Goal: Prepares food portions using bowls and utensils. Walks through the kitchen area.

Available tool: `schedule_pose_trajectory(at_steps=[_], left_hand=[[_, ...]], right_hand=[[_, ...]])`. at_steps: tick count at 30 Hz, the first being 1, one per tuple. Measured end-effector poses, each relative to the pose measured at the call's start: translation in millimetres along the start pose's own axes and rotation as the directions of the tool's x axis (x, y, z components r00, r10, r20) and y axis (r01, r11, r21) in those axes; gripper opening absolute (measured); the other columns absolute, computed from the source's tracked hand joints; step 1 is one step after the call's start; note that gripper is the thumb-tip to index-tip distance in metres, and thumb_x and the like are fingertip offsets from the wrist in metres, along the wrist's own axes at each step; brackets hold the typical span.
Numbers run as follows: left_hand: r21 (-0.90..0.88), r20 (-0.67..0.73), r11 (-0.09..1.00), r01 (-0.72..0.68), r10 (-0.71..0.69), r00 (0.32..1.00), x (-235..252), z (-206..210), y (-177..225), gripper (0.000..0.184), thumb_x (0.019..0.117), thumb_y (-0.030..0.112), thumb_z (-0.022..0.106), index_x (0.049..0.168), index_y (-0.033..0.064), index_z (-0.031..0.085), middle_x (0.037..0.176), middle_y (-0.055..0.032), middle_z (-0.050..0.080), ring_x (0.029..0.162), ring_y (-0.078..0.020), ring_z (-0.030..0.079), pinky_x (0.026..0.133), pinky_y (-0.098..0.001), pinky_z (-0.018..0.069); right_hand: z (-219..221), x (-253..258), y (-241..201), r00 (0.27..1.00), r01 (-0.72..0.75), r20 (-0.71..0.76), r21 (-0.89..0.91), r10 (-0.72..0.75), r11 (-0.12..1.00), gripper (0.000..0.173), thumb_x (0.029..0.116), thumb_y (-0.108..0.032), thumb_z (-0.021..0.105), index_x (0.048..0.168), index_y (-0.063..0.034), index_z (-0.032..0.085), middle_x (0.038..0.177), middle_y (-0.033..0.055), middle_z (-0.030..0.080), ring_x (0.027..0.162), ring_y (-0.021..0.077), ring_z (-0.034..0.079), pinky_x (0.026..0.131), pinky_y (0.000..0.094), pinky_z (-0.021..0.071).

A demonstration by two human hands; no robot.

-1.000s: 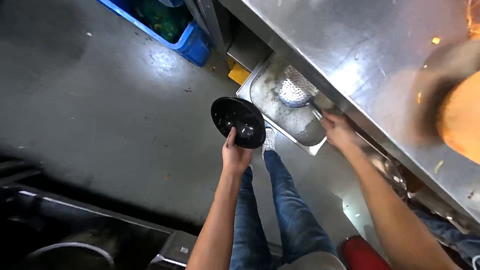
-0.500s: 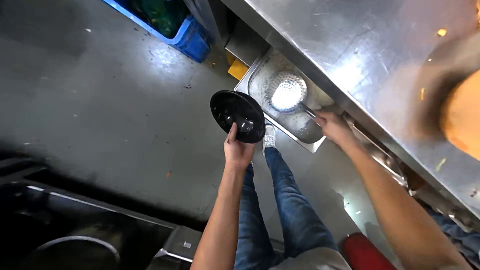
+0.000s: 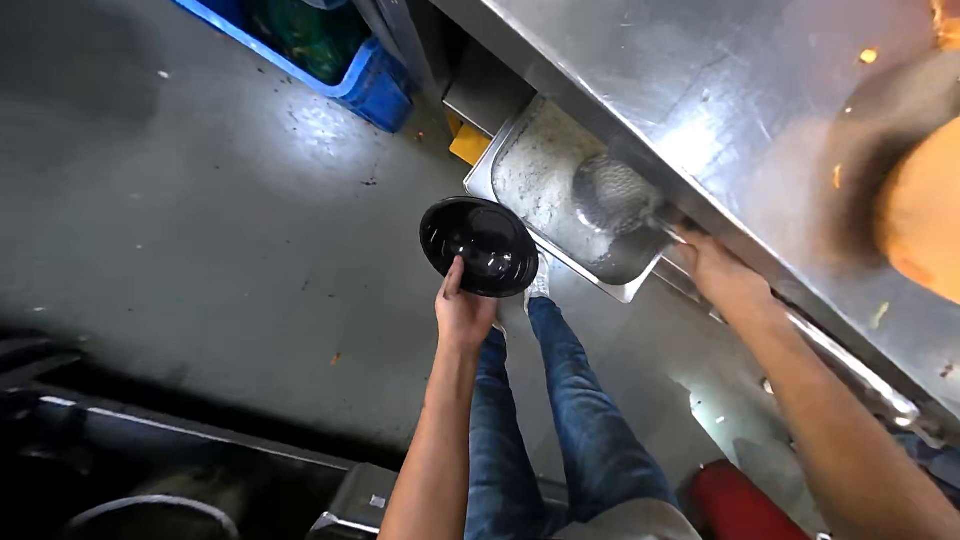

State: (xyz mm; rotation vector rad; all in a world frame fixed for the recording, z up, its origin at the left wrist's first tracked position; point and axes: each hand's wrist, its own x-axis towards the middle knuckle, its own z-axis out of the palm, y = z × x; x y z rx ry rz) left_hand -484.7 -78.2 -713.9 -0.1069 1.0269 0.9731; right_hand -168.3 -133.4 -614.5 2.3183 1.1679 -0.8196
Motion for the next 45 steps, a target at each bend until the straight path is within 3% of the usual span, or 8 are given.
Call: schedule_pose_trajectory(at_steps=[10,14,18,23,27,30,34,45], left_hand=[[0.173,-0.014,0.982,-0.071,0.075,0.997,-3.8,-7.2,36.1,0.031,0.1118,0.027,0.03,0.127,0.0148,0.054,0.118,-0.0031,0.068,0.113,-0.0169,0.066,0.099,-0.043,0.0552],[0.279,-0.07,0.958,-0.067,0.09,0.993,-11.0,-27.4,42.4,0.033,0.112,0.025,0.031,0.136,0.0117,0.049,0.128,-0.0063,0.064,0.118,-0.0185,0.063,0.103,-0.0426,0.0527],[0.439,-0.138,0.898,-0.014,0.083,0.987,-11.7,-32.2,41.8,0.039,0.1121,0.028,0.035,0.145,0.0095,0.04,0.129,-0.0111,0.063,0.112,-0.0224,0.066,0.095,-0.0432,0.0572],[0.527,-0.13,0.85,-0.011,0.093,0.987,-9.1,-32.6,36.1,0.048,0.1126,0.03,0.036,0.157,0.0162,0.026,0.143,-0.0133,0.054,0.122,-0.027,0.062,0.097,-0.0481,0.0564],[0.592,-0.139,0.804,-0.045,0.158,0.978,-12.2,-37.9,43.4,0.053,0.1124,0.033,0.038,0.161,0.0231,0.019,0.147,-0.0132,0.051,0.124,-0.0291,0.062,0.094,-0.0509,0.0584],[0.635,-0.125,0.771,-0.052,0.168,0.978,-12.9,-45.4,51.3,0.055,0.1118,0.033,0.04,0.161,0.0244,0.017,0.149,-0.0124,0.049,0.125,-0.0288,0.061,0.093,-0.0517,0.0585],[0.65,-0.102,0.758,-0.062,0.167,0.981,-7.1,-39.1,49.8,0.055,0.1117,0.032,0.04,0.161,0.0229,0.017,0.15,-0.0125,0.048,0.126,-0.0276,0.06,0.095,-0.0505,0.0577],[0.811,0.025,0.524,-0.26,0.413,0.91,-26.3,-22.2,82.4,0.053,0.1129,0.034,0.035,0.162,0.0217,0.019,0.143,-0.0088,0.053,0.112,-0.0174,0.068,0.087,-0.0403,0.0626]], right_hand=[[30.6,23.4,-43.7,0.997,0.066,-0.061,0.282,-0.05,0.957,0.041,0.1104,-0.03,0.049,0.149,-0.0188,0.058,0.122,0.0257,0.07,0.11,0.0477,0.068,0.093,0.0691,0.0508],[36.0,48.3,-58.8,0.98,0.003,0.179,0.424,-0.086,0.906,0.044,0.1112,-0.036,0.047,0.152,-0.0229,0.054,0.09,0.0172,0.068,0.062,0.0256,0.063,0.058,0.0437,0.055],[14.6,34.0,-32.6,0.996,0.082,0.007,0.232,-0.086,0.969,0.041,0.1106,-0.031,0.048,0.149,-0.0185,0.058,0.135,0.0212,0.066,0.122,0.0426,0.065,0.102,0.0687,0.0463],[41.1,37.6,-59.0,0.974,-0.06,0.21,0.585,-0.079,0.809,0.044,0.1102,-0.035,0.05,0.152,-0.0229,0.053,0.083,0.0132,0.065,0.054,0.0197,0.055,0.051,0.037,0.0491],[34.4,22.5,-34.4,0.998,0.04,0.042,0.186,-0.049,0.982,0.041,0.1107,-0.034,0.048,0.15,-0.029,0.056,0.125,0.0232,0.07,0.111,0.0477,0.067,0.09,0.0701,0.0508],[16.1,-34.6,-5.6,0.996,-0.088,-0.024,-0.117,0.085,0.989,0.04,0.1109,-0.038,0.046,0.149,-0.031,0.056,0.103,0.0308,0.071,0.093,0.0552,0.069,0.07,0.0709,0.0529],[22.4,-24.7,-18.9,0.98,-0.105,0.174,0.066,0.093,0.992,0.04,0.11,-0.032,0.05,0.148,-0.0239,0.06,0.123,0.0246,0.07,0.11,0.0476,0.067,0.089,0.0688,0.0517],[62.3,56.7,-48.7,0.957,-0.001,0.23,0.608,-0.175,0.794,0.044,0.1099,-0.035,0.052,0.153,-0.0251,0.053,0.075,0.012,0.062,0.048,0.0178,0.051,0.047,0.0348,0.0473]])
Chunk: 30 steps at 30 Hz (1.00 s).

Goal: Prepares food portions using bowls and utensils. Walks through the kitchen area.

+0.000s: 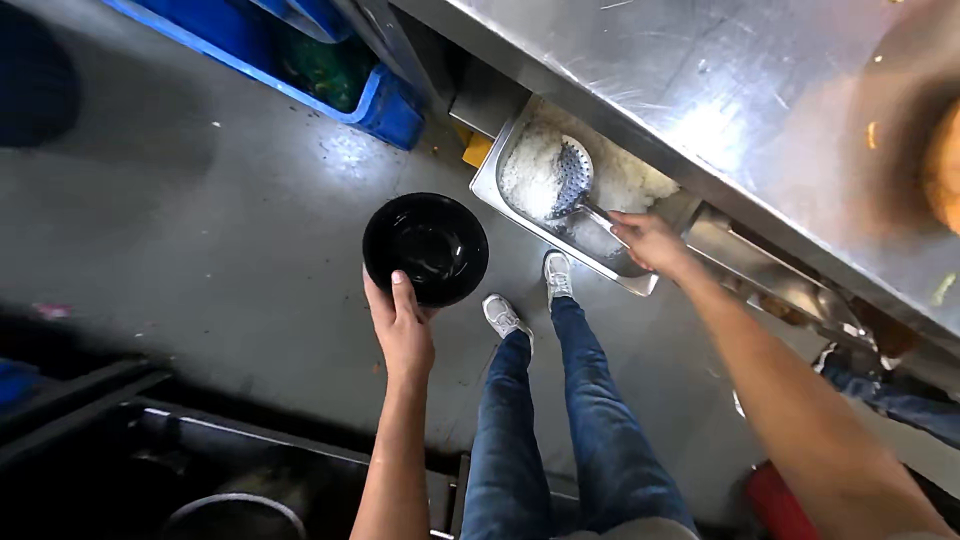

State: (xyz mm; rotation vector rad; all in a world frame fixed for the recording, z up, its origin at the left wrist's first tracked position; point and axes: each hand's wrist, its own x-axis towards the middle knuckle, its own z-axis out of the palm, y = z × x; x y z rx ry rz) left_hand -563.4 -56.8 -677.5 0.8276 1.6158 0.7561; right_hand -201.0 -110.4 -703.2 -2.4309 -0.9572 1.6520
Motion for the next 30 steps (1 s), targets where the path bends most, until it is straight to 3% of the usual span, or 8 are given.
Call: schedule_pose_trajectory(at_steps=[4,6,10,15,22,24,27,30], left_hand=[[0.179,0.02,0.964,-0.196,0.196,0.98,4.3,12.3,30.3,0.056,0.1117,0.033,0.036,0.163,0.0175,0.019,0.147,-0.008,0.05,0.111,-0.0088,0.064,0.088,-0.031,0.0585],[0.26,0.083,0.906,-0.335,0.325,0.942,8.8,24.8,44.6,0.058,0.111,0.033,0.038,0.162,0.0111,0.021,0.153,-0.0102,0.047,0.124,-0.007,0.058,0.103,-0.0292,0.0509],[0.415,0.205,0.751,-0.515,0.474,0.856,22.6,63.4,63.3,0.064,0.106,0.039,0.044,0.16,0.0077,0.03,0.154,-0.0188,0.047,0.139,-0.024,0.049,0.116,-0.044,0.0413],[0.565,0.304,0.675,-0.474,0.364,0.88,22.0,125.6,78.2,0.069,0.1022,0.049,0.054,0.16,0.0171,0.035,0.137,-0.0247,0.055,0.112,-0.04,0.064,0.089,-0.0586,0.0547],[0.407,0.372,0.843,-0.351,0.197,0.907,25.7,197.1,40.2,0.061,0.1091,0.051,0.035,0.158,0.0137,0.039,0.139,-0.0238,0.059,0.129,-0.0375,0.058,0.109,-0.0573,0.0438],[0.405,0.388,0.842,-0.355,0.194,0.901,25.5,203.1,33.2,0.058,0.1106,0.047,0.033,0.157,0.0126,0.04,0.134,-0.0245,0.061,0.125,-0.0386,0.06,0.107,-0.0578,0.0452],[0.385,0.397,0.848,-0.364,0.204,0.895,27.2,199.9,35.9,0.055,0.1123,0.041,0.03,0.157,0.0099,0.04,0.13,-0.0246,0.064,0.121,-0.0377,0.063,0.105,-0.0569,0.0467],[0.345,0.39,0.872,-0.347,0.203,0.898,28.5,181.7,50.9,0.054,0.1131,0.038,0.028,0.156,0.0089,0.04,0.129,-0.024,0.065,0.12,-0.035,0.064,0.104,-0.0563,0.0469]], right_hand=[[-15.7,-16.8,12.9,1.0,0.001,0.0,0.067,-0.001,0.998,0.043,0.1094,-0.035,0.053,0.152,-0.0251,0.054,0.073,0.01,0.06,0.046,0.0159,0.049,0.044,0.0321,0.0446],[-22.4,-31.1,29.7,0.999,0.009,-0.047,0.104,-0.004,0.995,0.042,0.1087,-0.033,0.055,0.15,-0.0251,0.056,0.07,0.0089,0.06,0.045,0.0152,0.05,0.042,0.0311,0.0452],[-31.2,-73.6,56.4,0.987,0.039,-0.16,0.178,-0.01,0.983,0.041,0.1085,-0.028,0.056,0.149,-0.023,0.057,0.067,0.0065,0.06,0.043,0.013,0.047,0.039,0.0284,0.0417],[-27.1,-121.0,69.0,0.945,0.101,-0.328,0.274,-0.006,0.956,0.045,0.1059,-0.021,0.06,0.151,-0.019,0.056,0.066,0.0052,0.061,0.045,0.0118,0.052,0.04,0.0281,0.0458],[36.0,-138.3,51.1,0.694,0.086,-0.671,-0.282,-0.26,0.956,0.037,0.1052,-0.016,0.059,0.142,-0.0104,0.063,0.082,0.0163,0.075,0.064,0.0321,0.072,0.06,0.0544,0.0595],[46.9,-136.0,48.9,0.644,0.07,-0.707,-0.326,-0.292,0.943,0.037,0.1053,-0.014,0.057,0.142,-0.0095,0.064,0.084,0.0152,0.075,0.063,0.0319,0.071,0.057,0.053,0.0578],[51.2,-138.2,49.5,0.657,0.115,-0.724,-0.179,-0.21,0.977,0.039,0.1042,-0.01,0.058,0.142,-0.0071,0.062,0.088,0.01,0.076,0.063,0.0231,0.071,0.058,0.0441,0.0595],[48.2,-142.5,56.7,0.735,0.224,-0.678,0.228,-0.011,0.948,0.043,0.1037,-0.006,0.057,0.146,-0.0044,0.056,0.084,0.003,0.075,0.059,0.0105,0.068,0.054,0.0287,0.0587]])
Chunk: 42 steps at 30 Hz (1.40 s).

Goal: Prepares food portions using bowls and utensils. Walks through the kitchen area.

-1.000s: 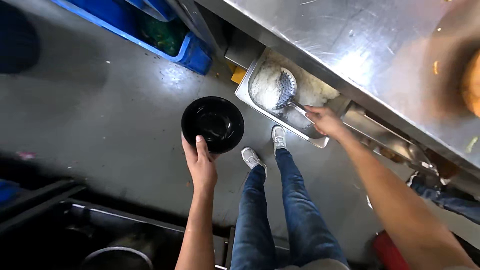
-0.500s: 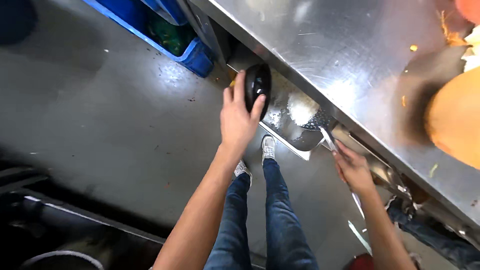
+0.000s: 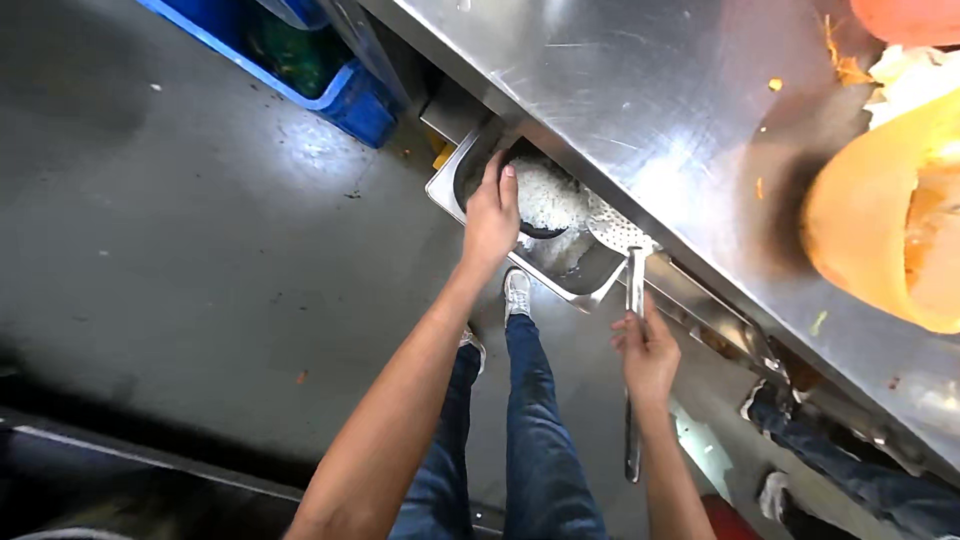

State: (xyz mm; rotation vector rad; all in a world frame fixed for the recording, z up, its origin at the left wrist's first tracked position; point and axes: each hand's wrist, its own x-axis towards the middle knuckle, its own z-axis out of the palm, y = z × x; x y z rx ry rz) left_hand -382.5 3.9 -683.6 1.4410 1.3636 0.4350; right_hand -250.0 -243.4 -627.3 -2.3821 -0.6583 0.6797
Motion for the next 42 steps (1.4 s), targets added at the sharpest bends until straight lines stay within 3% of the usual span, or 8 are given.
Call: schedule_pose_trajectory(at_steps=[5,10,15,22,24,27,36,42], left_hand=[[-0.431,0.029,0.869,0.244,-0.256,0.966,-15.4,-35.0,-14.5,0.057,0.1128,0.046,0.021,0.149,0.009,0.045,0.132,-0.0138,0.062,0.115,-0.0209,0.066,0.092,-0.0457,0.0584],[-0.534,0.105,0.803,0.264,-0.247,0.963,-43.3,-39.4,-23.3,0.055,0.1129,0.043,0.024,0.15,0.0072,0.045,0.134,-0.0106,0.062,0.12,-0.0164,0.063,0.101,-0.0418,0.0546],[-0.476,-0.098,0.865,0.158,-0.23,0.968,-78.1,-90.0,-45.8,0.053,0.1132,0.039,0.02,0.149,0.0079,0.044,0.136,-0.0043,0.061,0.122,-0.0107,0.061,0.106,-0.0379,0.0519],[-0.462,-0.219,0.881,0.106,-0.228,0.949,-95.2,-120.1,-63.0,0.055,0.1127,0.04,0.017,0.159,0.0137,0.028,0.151,-0.0036,0.049,0.135,-0.0109,0.051,0.114,-0.0373,0.0437],[-0.47,-0.216,0.878,0.087,-0.21,0.954,-89.0,-119.3,-62.9,0.054,0.1129,0.039,0.018,0.159,0.0137,0.03,0.151,-0.0038,0.05,0.135,-0.0115,0.052,0.114,-0.0377,0.0443],[-0.395,-0.247,0.918,0.039,-0.147,0.958,-76.6,-118.7,-55.3,0.053,0.1134,0.036,0.019,0.158,0.0099,0.03,0.152,-0.006,0.048,0.135,-0.01,0.051,0.115,-0.0346,0.0434],[-0.21,-0.177,0.976,-0.056,0.018,0.984,-23.9,-85.7,-17.2,0.052,0.1132,0.031,0.023,0.156,0.0063,0.039,0.153,-0.0131,0.05,0.138,-0.0141,0.05,0.118,-0.0369,0.0398],[0.108,-0.026,0.994,0.016,-0.013,1.0,11.2,-10.9,1.6,0.051,0.113,0.036,0.029,0.149,0.0079,0.051,0.125,-0.0239,0.067,0.118,-0.0385,0.065,0.103,-0.0607,0.0474]], right_hand=[[-13.0,19.2,-1.0,0.966,-0.253,0.074,0.049,0.249,0.966,0.045,0.1076,-0.012,0.055,0.151,-0.0034,0.049,0.074,0.0067,0.069,0.056,0.0125,0.064,0.052,0.0306,0.0565],[31.6,101.9,-18.8,0.992,0.035,0.122,-0.57,0.042,0.821,0.035,0.1086,-0.022,0.052,0.139,-0.0108,0.066,0.107,0.0269,0.073,0.096,0.0474,0.071,0.081,0.0666,0.0548],[80.7,138.9,-50.9,0.961,0.265,0.243,-0.681,-0.131,0.683,0.033,0.1078,-0.022,0.05,0.134,-0.0105,0.066,0.127,0.0277,0.067,0.121,0.0479,0.063,0.098,0.0689,0.0486],[73.9,145.3,-27.9,0.757,0.339,0.653,-0.376,-0.013,0.862,0.044,0.1071,-0.021,0.054,0.151,-0.0166,0.056,0.12,0.0206,0.072,0.106,0.0385,0.071,0.096,0.0591,0.0535],[71.1,153.5,-19.4,0.719,0.23,0.694,-0.275,0.027,0.934,0.044,0.1073,-0.022,0.055,0.151,-0.0158,0.055,0.09,0.016,0.072,0.067,0.026,0.067,0.065,0.0454,0.0582],[59.3,153.3,-24.3,0.676,0.037,0.726,-0.21,0.131,0.977,0.046,0.1087,-0.023,0.055,0.154,-0.0161,0.051,0.074,0.0108,0.065,0.05,0.0162,0.056,0.05,0.0331,0.0509],[-36.3,80.0,-6.4,0.826,-0.227,0.537,0.035,0.174,0.973,0.048,0.1064,-0.014,0.057,0.154,-0.0134,0.051,0.072,0.0066,0.063,0.052,0.0114,0.055,0.047,0.0262,0.0479],[-40.3,24.4,-11.5,0.952,-0.042,0.306,0.064,0.021,0.997,0.045,0.1025,-0.006,0.058,0.147,-0.0012,0.055,0.074,0.0064,0.071,0.057,0.013,0.067,0.053,0.0292,0.0586]])
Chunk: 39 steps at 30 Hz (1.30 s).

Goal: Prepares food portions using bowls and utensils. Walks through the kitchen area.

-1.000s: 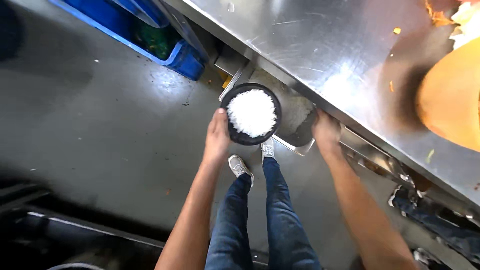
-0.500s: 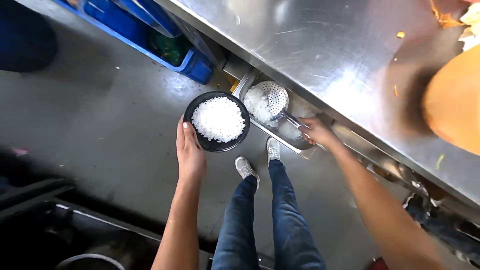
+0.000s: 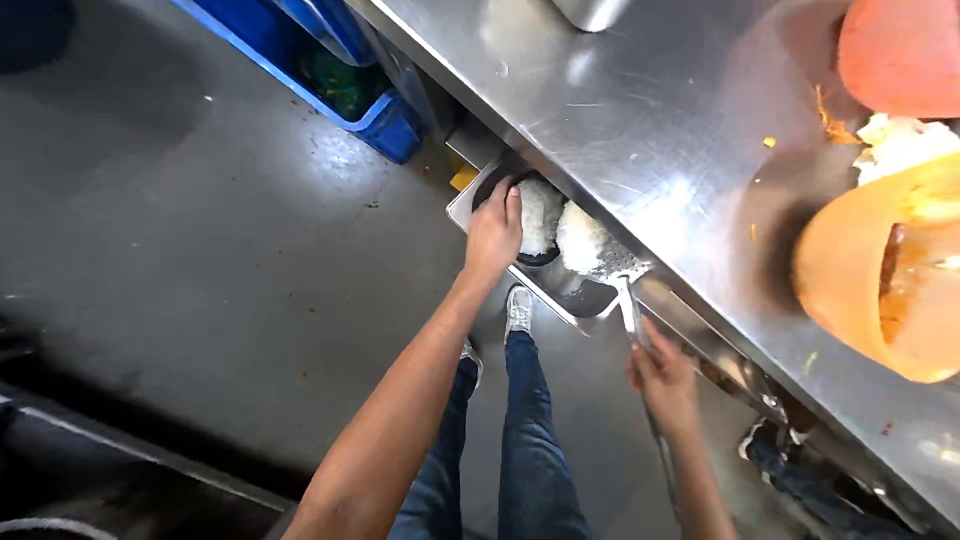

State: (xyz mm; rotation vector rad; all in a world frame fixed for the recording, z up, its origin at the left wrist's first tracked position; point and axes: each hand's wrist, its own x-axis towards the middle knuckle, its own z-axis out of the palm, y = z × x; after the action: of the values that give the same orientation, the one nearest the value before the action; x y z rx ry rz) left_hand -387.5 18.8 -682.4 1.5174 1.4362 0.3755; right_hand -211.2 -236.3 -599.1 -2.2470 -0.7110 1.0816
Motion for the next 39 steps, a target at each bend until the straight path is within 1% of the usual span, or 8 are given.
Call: schedule_pose_trajectory(at_steps=[7,13,16,20,23,28,32,39], left_hand=[[-0.022,0.124,0.99,0.138,-0.134,0.983,22.1,37.6,6.0,0.053,0.114,0.036,0.024,0.143,0.0046,0.055,0.122,-0.0255,0.067,0.115,-0.0418,0.065,0.099,-0.0626,0.047],[-0.026,0.089,0.994,0.106,-0.103,0.991,19.5,11.6,4.1,0.053,0.1135,0.037,0.028,0.133,0.0008,0.061,0.117,-0.0255,0.068,0.113,-0.0405,0.066,0.099,-0.0632,0.0471],[-0.109,0.034,0.987,0.118,-0.115,0.993,16.5,-10.6,2.5,0.053,0.1134,0.039,0.028,0.127,0.0017,0.064,0.109,-0.0225,0.067,0.105,-0.0357,0.066,0.093,-0.0602,0.0491],[-0.355,0.225,0.884,0.306,-0.237,0.945,13.3,-5.0,12.6,0.056,0.113,0.043,0.028,0.139,0.0019,0.057,0.137,-0.0212,0.059,0.13,-0.0305,0.055,0.109,-0.0551,0.0422],[-0.425,0.226,0.833,0.354,-0.282,0.933,7.3,-13.7,11.3,0.056,0.1125,0.044,0.029,0.141,0.0035,0.055,0.134,-0.0193,0.06,0.122,-0.0271,0.06,0.104,-0.0516,0.0482],[-0.309,-0.008,0.935,0.175,-0.187,0.982,5.4,-49.4,-6.3,0.052,0.1131,0.04,0.03,0.13,0.0035,0.063,0.116,-0.0154,0.067,0.109,-0.0196,0.065,0.099,-0.0456,0.0512],[-0.289,-0.141,0.949,0.126,-0.172,0.975,0.3,-61.3,-15.0,0.052,0.1135,0.039,0.028,0.121,0.0022,0.064,0.107,-0.0139,0.066,0.101,-0.0173,0.065,0.094,-0.0425,0.0526],[-0.042,-0.297,0.998,0.045,-0.056,0.953,-0.8,-80.3,-11.2,0.052,0.1136,0.037,0.025,0.145,0.0065,0.053,0.122,-0.0207,0.067,0.111,-0.0269,0.067,0.1,-0.049,0.0502]], right_hand=[[57.7,-6.5,5.5,0.913,0.184,-0.264,-0.41,-0.31,0.893,0.038,0.099,-0.002,0.054,0.135,-0.0014,0.067,0.086,0.0092,0.078,0.065,0.0188,0.073,0.06,0.0376,0.062],[29.7,-17.6,15.1,0.965,0.048,-0.255,-0.056,-0.061,0.997,0.043,0.1007,-0.001,0.051,0.143,0.0063,0.054,0.093,0.0062,0.078,0.066,0.0104,0.071,0.061,0.0282,0.0615],[-2.3,-10.5,16.4,0.98,-0.138,-0.17,-0.193,0.106,0.971,0.042,0.104,-0.006,0.053,0.144,0.0038,0.054,0.086,0.0074,0.076,0.06,0.0155,0.069,0.057,0.0355,0.0609],[-10.9,25.5,-39.1,0.981,-0.179,-0.079,-0.711,0.176,0.68,0.04,0.1052,-0.011,0.056,0.145,-0.0078,0.06,0.095,0.0263,0.073,0.086,0.0456,0.072,0.078,0.063,0.056],[5.9,59.2,-76.4,0.936,-0.14,0.044,-0.863,0.349,0.486,0.039,0.1024,-0.014,0.059,0.142,-0.0137,0.062,0.116,0.0273,0.07,0.11,0.0486,0.067,0.092,0.0662,0.0525],[52.2,106.0,-57.8,0.875,-0.161,0.262,-0.634,0.406,0.756,0.043,0.1033,-0.018,0.057,0.146,-0.0124,0.059,0.112,0.023,0.072,0.089,0.0371,0.072,0.082,0.0577,0.0584],[98.1,130.7,-34.8,0.872,-0.238,0.372,-0.244,0.317,0.94,0.044,0.1071,-0.02,0.055,0.151,-0.016,0.054,0.078,0.0101,0.065,0.054,0.0158,0.059,0.051,0.0324,0.0525],[33.8,71.6,-12.6,0.947,-0.238,0.216,-0.022,0.237,0.971,0.045,0.107,-0.014,0.056,0.152,-0.0124,0.052,0.069,0.0063,0.063,0.049,0.0113,0.054,0.045,0.027,0.047]])
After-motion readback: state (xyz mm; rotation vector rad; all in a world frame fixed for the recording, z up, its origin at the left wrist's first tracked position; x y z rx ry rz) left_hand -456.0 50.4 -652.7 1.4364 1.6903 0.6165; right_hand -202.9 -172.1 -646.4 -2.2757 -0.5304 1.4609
